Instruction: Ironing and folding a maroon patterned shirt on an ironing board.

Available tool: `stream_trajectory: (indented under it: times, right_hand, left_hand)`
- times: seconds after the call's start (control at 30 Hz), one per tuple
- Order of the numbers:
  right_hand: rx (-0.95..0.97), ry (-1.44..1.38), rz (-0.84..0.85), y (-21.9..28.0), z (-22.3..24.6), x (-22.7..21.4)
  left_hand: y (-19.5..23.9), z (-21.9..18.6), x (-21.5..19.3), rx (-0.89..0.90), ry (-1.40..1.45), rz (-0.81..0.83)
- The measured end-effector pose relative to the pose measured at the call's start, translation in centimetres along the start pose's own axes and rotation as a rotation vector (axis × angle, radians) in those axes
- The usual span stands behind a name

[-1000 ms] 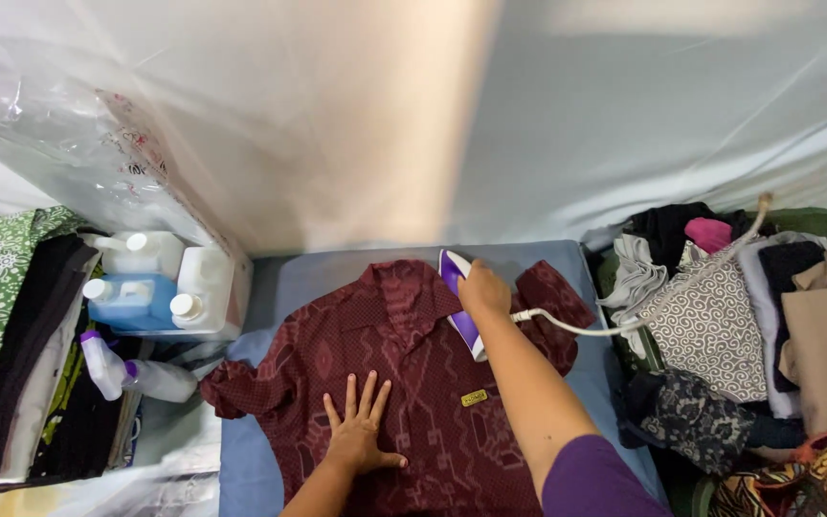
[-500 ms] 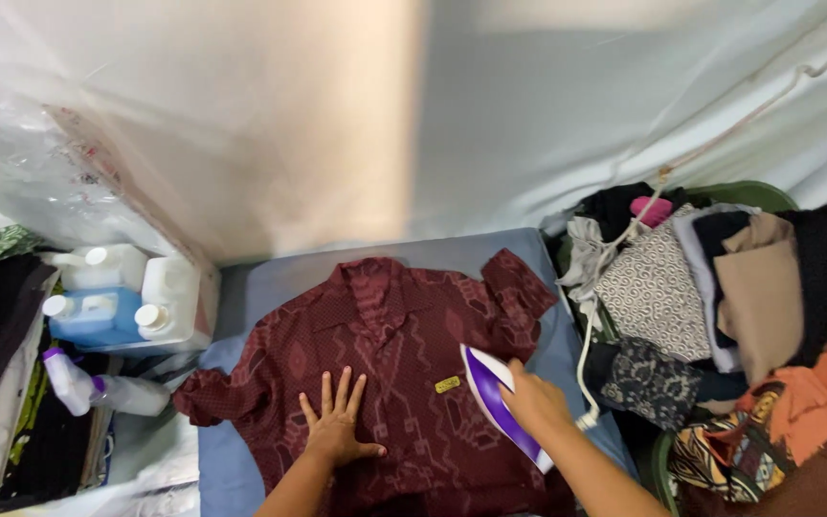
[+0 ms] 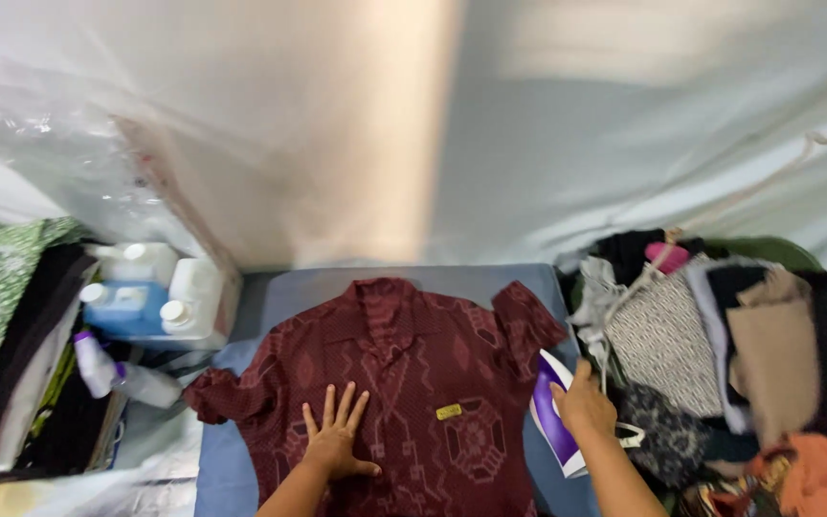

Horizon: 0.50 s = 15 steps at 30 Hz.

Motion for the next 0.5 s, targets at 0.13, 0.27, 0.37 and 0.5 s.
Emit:
stream_trajectory:
  times: [0.13, 0.27, 0.37, 0.5]
  right_hand:
    - [-0.339, 0.057, -0.235, -0.6, 8.4, -2.4]
    - [-0.651, -0.014, -0.235, -6.4, 15.2, 3.3]
    - [-0.568, 0.058, -0.063, -8.2, 18.9, 4.6]
    - [-0.458, -0.001, 0.210, -8.9, 21.1, 8.2]
  left_hand:
    - [-0.1, 0.2, 0.6, -0.004, 0.016, -0.056]
    - [-0.3, -0.2, 0.8, -0.028, 0.036, -0.095]
    - [-1.8, 0.2, 1.9, -0.051, 0.110, -0.147]
    - [-4.4, 1.3, 2.3, -0.077, 0.307, -0.282]
Point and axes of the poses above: each hand's wrist, its own y-axis away from the middle knuckle, its own x-axis out of the palm, z = x × y, the point moved 4 cm from there along -y, towards the middle knuckle, and after that the axes turned 7 degrees about x, right-handed, at the moved point
